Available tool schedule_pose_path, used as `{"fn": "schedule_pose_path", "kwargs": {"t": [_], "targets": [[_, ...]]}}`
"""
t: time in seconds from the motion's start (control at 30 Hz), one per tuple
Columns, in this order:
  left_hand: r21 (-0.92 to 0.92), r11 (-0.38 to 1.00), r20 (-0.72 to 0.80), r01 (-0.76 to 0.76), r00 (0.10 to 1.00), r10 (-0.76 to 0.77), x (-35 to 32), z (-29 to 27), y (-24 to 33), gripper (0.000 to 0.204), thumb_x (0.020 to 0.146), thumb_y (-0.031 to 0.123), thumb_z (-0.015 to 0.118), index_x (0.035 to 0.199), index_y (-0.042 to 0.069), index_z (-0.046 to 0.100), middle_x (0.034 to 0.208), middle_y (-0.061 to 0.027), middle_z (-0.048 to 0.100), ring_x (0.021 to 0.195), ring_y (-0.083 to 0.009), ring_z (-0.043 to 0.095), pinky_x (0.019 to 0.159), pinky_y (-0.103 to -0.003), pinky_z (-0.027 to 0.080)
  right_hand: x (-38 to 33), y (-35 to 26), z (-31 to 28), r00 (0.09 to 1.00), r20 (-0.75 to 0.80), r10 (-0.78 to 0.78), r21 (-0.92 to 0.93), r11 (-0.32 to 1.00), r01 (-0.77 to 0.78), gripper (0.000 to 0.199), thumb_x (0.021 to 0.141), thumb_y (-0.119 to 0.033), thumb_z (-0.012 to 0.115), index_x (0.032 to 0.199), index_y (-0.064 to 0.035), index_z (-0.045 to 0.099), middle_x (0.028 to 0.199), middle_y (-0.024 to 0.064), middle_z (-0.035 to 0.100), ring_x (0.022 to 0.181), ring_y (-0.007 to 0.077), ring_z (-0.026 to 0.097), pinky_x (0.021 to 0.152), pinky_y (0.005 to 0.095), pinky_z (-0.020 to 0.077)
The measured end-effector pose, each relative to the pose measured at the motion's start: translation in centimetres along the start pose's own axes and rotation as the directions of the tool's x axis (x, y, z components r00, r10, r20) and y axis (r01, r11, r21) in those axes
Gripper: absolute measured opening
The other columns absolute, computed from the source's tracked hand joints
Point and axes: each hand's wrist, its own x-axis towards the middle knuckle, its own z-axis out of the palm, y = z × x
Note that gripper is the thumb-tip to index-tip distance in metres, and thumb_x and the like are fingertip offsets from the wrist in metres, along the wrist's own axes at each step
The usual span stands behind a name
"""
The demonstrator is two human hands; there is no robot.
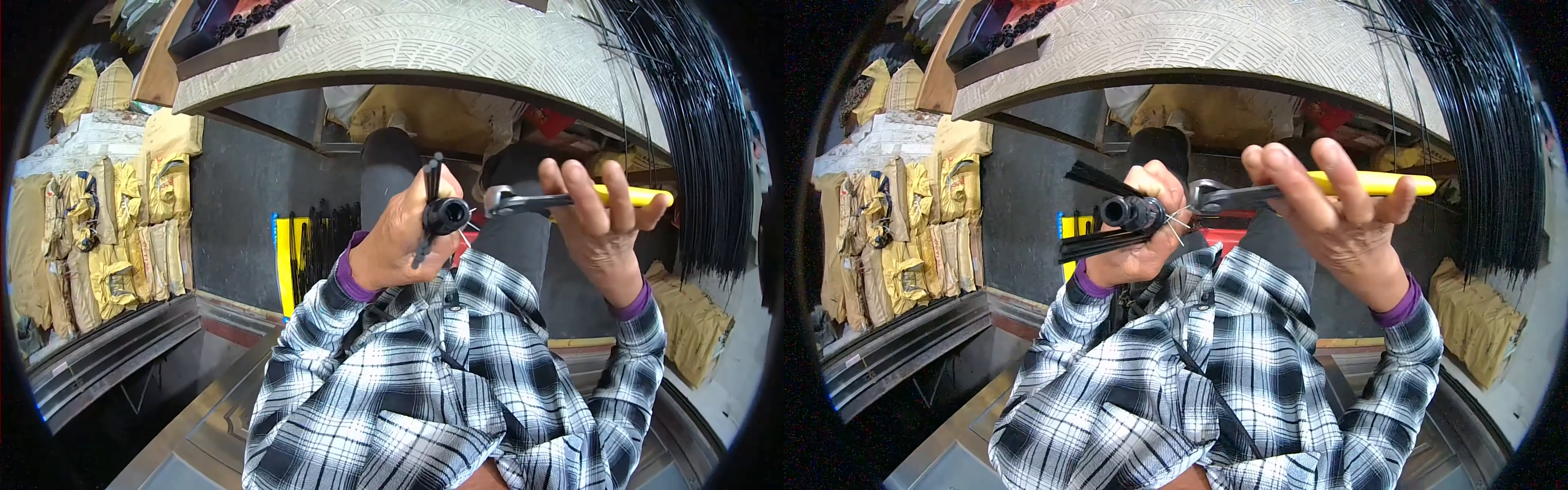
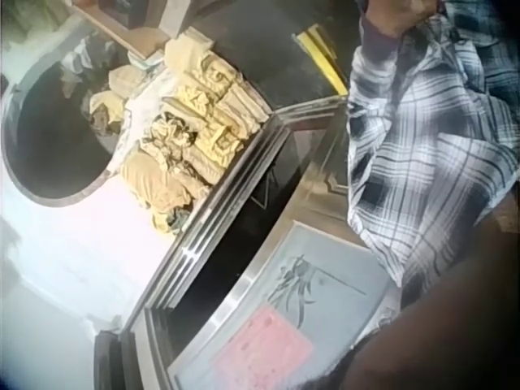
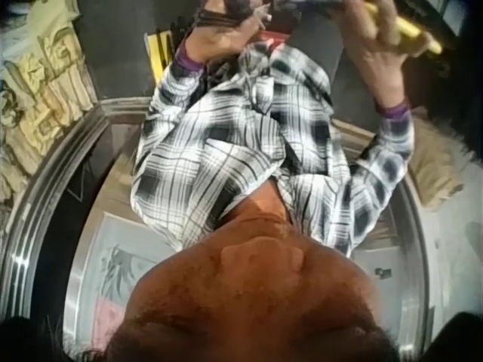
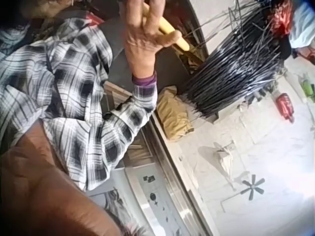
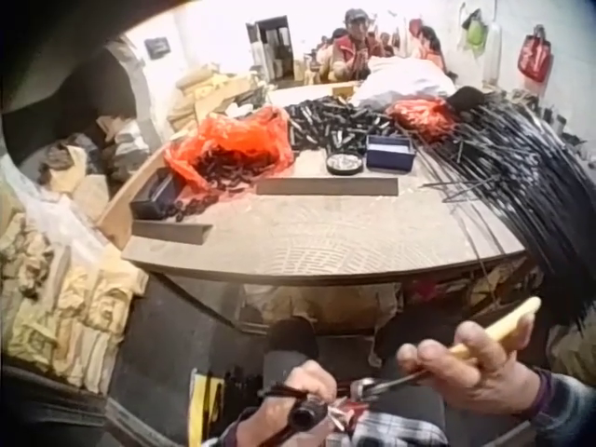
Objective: Assembling connectors onto black cables using a caliper for measurement and pliers for assembly.
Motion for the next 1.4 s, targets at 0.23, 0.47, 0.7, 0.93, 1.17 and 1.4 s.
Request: {"fn": "schedule_pose_path", "kwargs": {"t": [0.23,0.47,0.7,0.93,1.17,1.4], "targets": [[0.065,0.997,0.048,0.034,0.998,-0.037,0.6,-0.9,0.3,0.02,0.073,-0.004,0.059,0.084,0.004,0.043,0.078,-0.0085,0.046,0.07,-0.0153,0.047,0.061,-0.026,0.039,-0.5,-0.9,-0.4,0.992,0.086,-0.09,-0.047,0.994,0.094,0.048,0.082,-0.02,0.057,0.125,-0.0364,0.042,0.134,-0.0091,0.026,0.125,0.016,0.031,0.106,0.0563,0.0013],[-0.016,0.998,0.039,0.053,0.998,-0.053,0.1,-1.2,-0.9,0.023,0.067,-0.004,0.059,0.088,0.001,0.049,0.083,-0.0132,0.047,0.07,-0.0295,0.051,0.061,-0.035,0.043,-1.6,0.6,-0.1,0.923,0.18,-0.341,-0.253,0.89,0.378,0.064,0.08,-0.01,0.058,0.133,-0.0348,0.032,0.135,-0.0054,0.026,0.128,0.0171,0.026,0.106,0.0559,0.0009],[-0.056,0.998,0.09,-0.035,0.995,0.04,0.8,-1.4,-0.3,0.026,0.065,-0.01,0.054,0.083,0.004,0.044,0.077,-0.0077,0.046,0.069,-0.0165,0.047,0.061,-0.028,0.038,1.0,-1.0,0.6,0.995,-0.008,-0.101,-0.038,0.994,0.101,0.051,0.082,-0.028,0.056,0.129,-0.0359,0.04,0.133,-0.0087,0.029,0.121,0.0121,0.037,0.104,0.0604,0.0054],[0.138,0.984,0.046,-0.116,0.993,0.11,-1.0,-1.4,-1.6,0.079,0.065,-0.002,0.061,0.13,-0.007,0.017,0.089,-0.0174,0.052,0.072,-0.031,0.055,0.069,-0.036,0.046,0.3,-4.5,0.5,0.988,-0.039,0.147,0.242,0.961,-0.133,0.028,0.071,-0.016,0.073,0.095,-0.0208,0.06,0.107,-0.0073,0.043,0.105,0.0101,0.046,0.108,0.0465,0.0122],[0.118,0.991,-0.074,-0.065,0.995,0.074,-1.3,0.1,-1.3,0.049,0.064,-0.006,0.059,0.106,-0.001,0.034,0.085,-0.0136,0.048,0.071,-0.0238,0.052,0.062,-0.032,0.044,0.1,-3.2,-1.9,0.991,0.124,0.059,0.381,0.919,-0.102,0.028,0.07,-0.011,0.07,0.097,-0.0171,0.063,0.109,-0.0032,0.045,0.094,0.016,0.047,0.083,0.0351,0.0353],[0.132,0.986,0.069,-0.101,0.993,0.093,-1.0,0.3,-0.7,0.025,0.071,-0.007,0.058,0.09,0.003,0.045,0.09,-0.0134,0.053,0.077,-0.0198,0.055,0.065,-0.031,0.046,3.0,4.1,-4.7,0.605,0.535,-0.59,0.828,0.225,-0.513,0.038,0.066,0.004,0.058,0.101,-0.0025,0.045,0.11,0.0174,0.047,0.093,0.0312,0.054,0.07,0.0379,0.0456]]}}
